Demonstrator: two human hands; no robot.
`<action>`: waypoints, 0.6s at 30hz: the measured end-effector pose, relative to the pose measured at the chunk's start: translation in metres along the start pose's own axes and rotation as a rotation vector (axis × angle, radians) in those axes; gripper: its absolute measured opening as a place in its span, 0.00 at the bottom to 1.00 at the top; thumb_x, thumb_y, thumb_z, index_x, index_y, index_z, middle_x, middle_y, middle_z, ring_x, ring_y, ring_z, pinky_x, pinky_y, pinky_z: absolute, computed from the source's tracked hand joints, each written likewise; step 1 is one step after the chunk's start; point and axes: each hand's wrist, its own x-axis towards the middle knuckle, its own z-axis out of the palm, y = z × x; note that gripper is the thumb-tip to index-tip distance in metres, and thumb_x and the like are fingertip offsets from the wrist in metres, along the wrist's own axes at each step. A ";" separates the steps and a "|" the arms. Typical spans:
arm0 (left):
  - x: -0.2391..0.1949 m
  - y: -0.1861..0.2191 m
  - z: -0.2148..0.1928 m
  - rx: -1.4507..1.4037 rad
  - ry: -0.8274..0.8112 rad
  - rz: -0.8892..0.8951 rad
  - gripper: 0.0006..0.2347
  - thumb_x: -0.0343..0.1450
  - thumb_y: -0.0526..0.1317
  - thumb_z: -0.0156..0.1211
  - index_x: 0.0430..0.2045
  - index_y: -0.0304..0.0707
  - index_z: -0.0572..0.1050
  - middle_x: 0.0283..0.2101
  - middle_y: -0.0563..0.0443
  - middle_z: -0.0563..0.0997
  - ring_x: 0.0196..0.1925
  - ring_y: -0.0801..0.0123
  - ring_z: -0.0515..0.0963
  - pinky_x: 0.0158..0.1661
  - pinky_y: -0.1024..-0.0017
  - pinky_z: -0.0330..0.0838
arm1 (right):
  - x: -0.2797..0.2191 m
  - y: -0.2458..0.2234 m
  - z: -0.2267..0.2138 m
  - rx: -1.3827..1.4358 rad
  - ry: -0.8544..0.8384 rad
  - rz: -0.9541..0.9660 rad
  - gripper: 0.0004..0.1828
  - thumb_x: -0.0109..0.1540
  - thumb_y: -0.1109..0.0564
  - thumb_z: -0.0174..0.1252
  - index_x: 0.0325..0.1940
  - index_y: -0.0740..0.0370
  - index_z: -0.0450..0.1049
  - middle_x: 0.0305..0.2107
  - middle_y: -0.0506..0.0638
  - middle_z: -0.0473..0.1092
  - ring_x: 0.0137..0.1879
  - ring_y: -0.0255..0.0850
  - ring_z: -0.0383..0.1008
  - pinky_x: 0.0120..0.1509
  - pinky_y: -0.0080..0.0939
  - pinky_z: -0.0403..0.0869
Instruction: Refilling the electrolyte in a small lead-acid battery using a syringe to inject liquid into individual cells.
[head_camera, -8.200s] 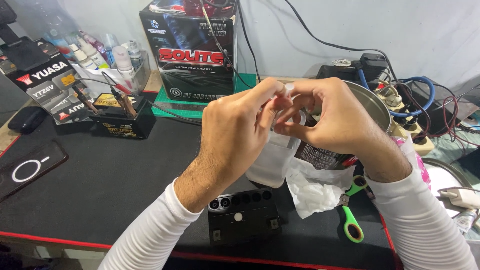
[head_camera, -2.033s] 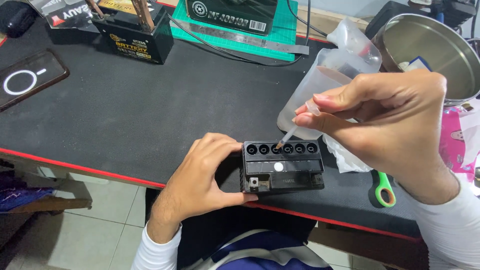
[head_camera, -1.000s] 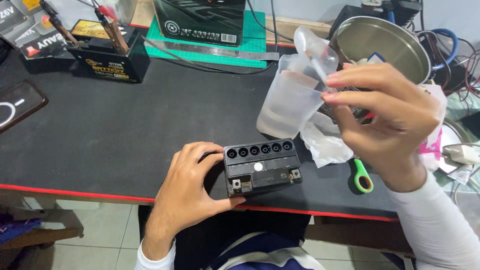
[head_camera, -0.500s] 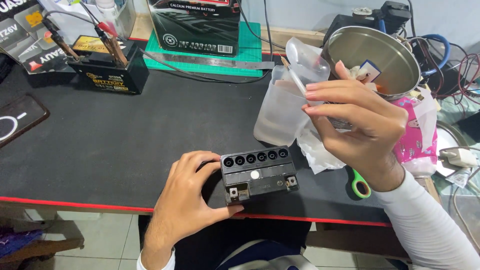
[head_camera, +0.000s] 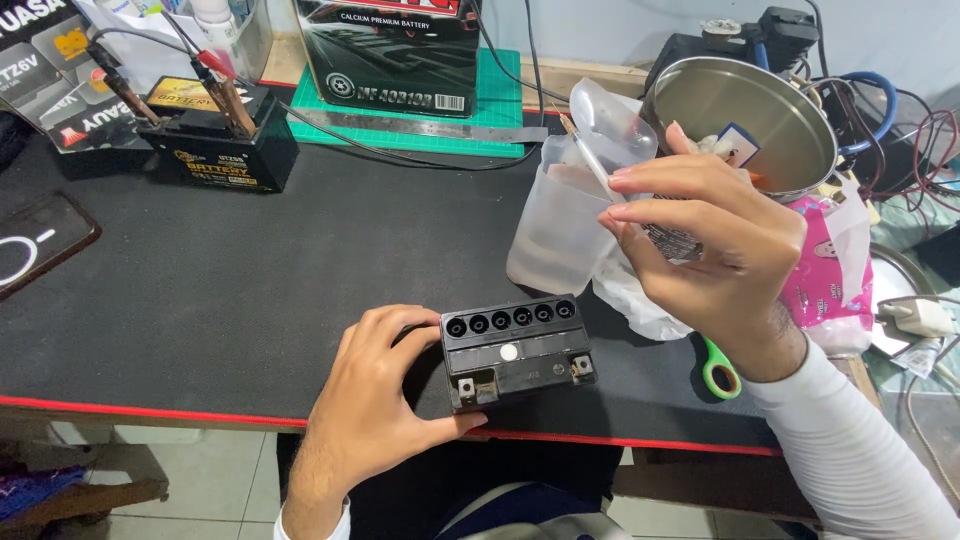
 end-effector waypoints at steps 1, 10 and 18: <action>0.000 0.000 0.000 0.002 0.002 0.002 0.32 0.52 0.57 0.83 0.46 0.41 0.77 0.55 0.54 0.77 0.61 0.60 0.72 0.56 0.56 0.66 | 0.000 0.001 0.000 -0.002 -0.002 0.005 0.06 0.63 0.73 0.69 0.39 0.72 0.78 0.40 0.66 0.77 0.49 0.54 0.79 0.74 0.68 0.75; 0.000 0.001 0.000 0.004 0.010 0.011 0.32 0.52 0.57 0.83 0.45 0.41 0.77 0.55 0.54 0.77 0.61 0.59 0.72 0.56 0.56 0.66 | -0.002 0.005 -0.002 -0.017 -0.021 0.012 0.14 0.62 0.70 0.74 0.46 0.71 0.75 0.48 0.68 0.74 0.56 0.59 0.78 0.75 0.67 0.75; -0.023 0.009 -0.038 -0.049 0.169 -0.029 0.45 0.44 0.66 0.77 0.54 0.42 0.75 0.56 0.53 0.81 0.59 0.62 0.79 0.58 0.61 0.67 | -0.004 -0.012 -0.038 -0.176 -0.037 0.059 0.41 0.61 0.50 0.73 0.70 0.71 0.61 0.73 0.75 0.52 0.83 0.71 0.54 0.91 0.77 0.58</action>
